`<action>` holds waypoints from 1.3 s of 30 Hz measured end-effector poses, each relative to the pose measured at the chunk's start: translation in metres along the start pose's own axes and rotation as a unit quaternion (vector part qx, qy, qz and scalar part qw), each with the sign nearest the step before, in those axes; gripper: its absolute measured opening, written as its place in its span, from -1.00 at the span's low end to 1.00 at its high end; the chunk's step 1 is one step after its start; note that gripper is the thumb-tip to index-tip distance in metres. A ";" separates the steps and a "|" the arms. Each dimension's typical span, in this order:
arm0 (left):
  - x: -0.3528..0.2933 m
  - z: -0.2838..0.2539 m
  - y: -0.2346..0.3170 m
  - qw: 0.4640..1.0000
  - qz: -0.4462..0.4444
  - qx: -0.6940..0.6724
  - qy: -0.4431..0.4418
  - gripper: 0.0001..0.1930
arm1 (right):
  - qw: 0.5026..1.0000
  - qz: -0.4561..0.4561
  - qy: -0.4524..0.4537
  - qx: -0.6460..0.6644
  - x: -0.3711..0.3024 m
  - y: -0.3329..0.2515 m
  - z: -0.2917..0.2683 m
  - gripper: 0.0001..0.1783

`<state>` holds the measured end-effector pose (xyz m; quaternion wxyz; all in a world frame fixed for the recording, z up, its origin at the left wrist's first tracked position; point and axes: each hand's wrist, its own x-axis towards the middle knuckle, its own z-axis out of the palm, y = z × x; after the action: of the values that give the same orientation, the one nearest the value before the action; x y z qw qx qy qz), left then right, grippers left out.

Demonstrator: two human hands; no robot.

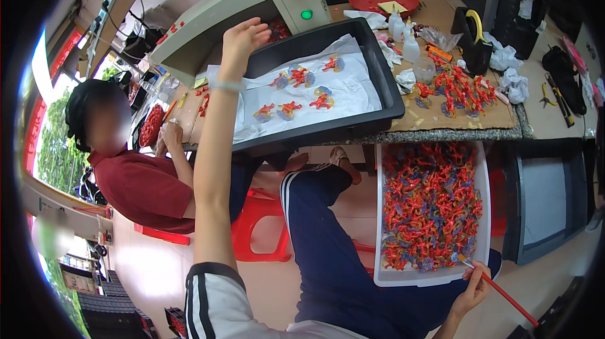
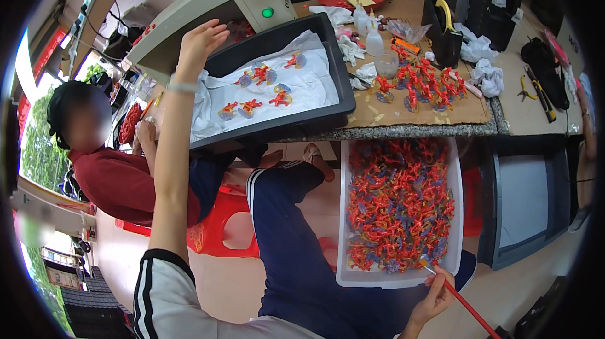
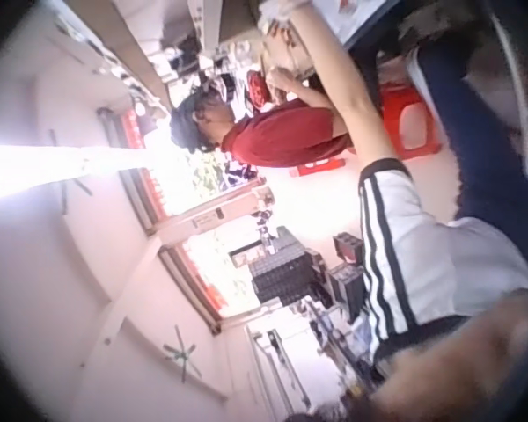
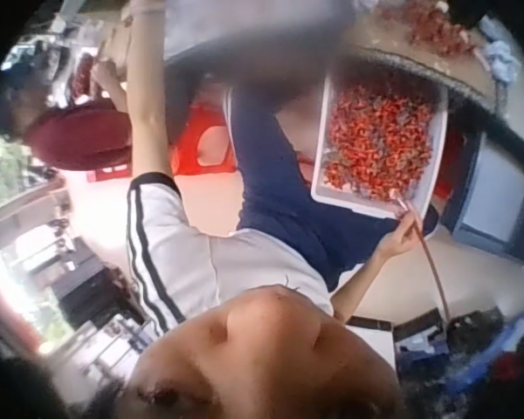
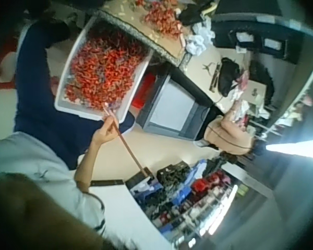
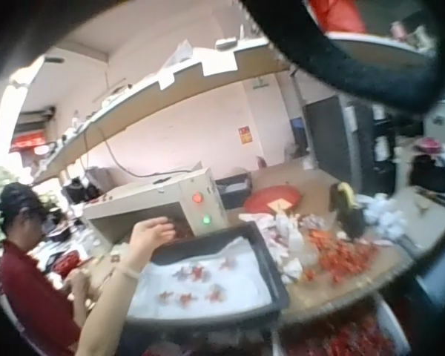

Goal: Apply glue and paint to small plastic toy figurines to assemble them.

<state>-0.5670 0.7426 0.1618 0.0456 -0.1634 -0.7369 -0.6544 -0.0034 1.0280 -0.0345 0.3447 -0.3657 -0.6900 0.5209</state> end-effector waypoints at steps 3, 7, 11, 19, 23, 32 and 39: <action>-0.139 0.064 0.040 0.971 0.208 0.117 -0.037 -0.74 | 1.000 0.015 0.011 0.009 -0.001 0.006 0.000 -0.75; -0.298 0.139 0.021 0.922 0.213 0.157 -0.282 -0.79 | 0.999 0.016 0.000 0.036 0.005 0.005 0.012 -0.79; -0.363 0.189 -0.090 0.922 0.128 0.168 -0.325 -0.76 | 0.999 -0.002 -0.035 0.019 0.014 -0.009 0.040 -0.82; -0.370 0.239 -0.151 0.939 -0.012 0.225 -0.262 -0.78 | 0.999 -0.032 -0.009 -0.004 0.004 0.015 0.026 -0.88; -0.361 0.253 -0.154 0.928 0.053 0.269 -0.252 -0.62 | 0.997 0.053 0.008 0.049 -0.009 0.025 0.021 -0.87; -0.364 0.260 -0.170 0.916 0.119 0.274 -0.268 -0.74 | 0.992 0.110 -0.045 0.046 -0.009 0.029 0.034 -0.81; -0.381 0.235 -0.089 0.900 -0.029 0.032 -0.434 -0.77 | 0.979 0.076 -0.119 0.146 0.004 0.017 0.065 -0.80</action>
<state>-0.1999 0.8961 -0.0626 -0.2920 -0.4082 -0.7088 -0.4956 -0.0583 1.0043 -0.0646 0.2692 -0.2985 -0.6127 0.6805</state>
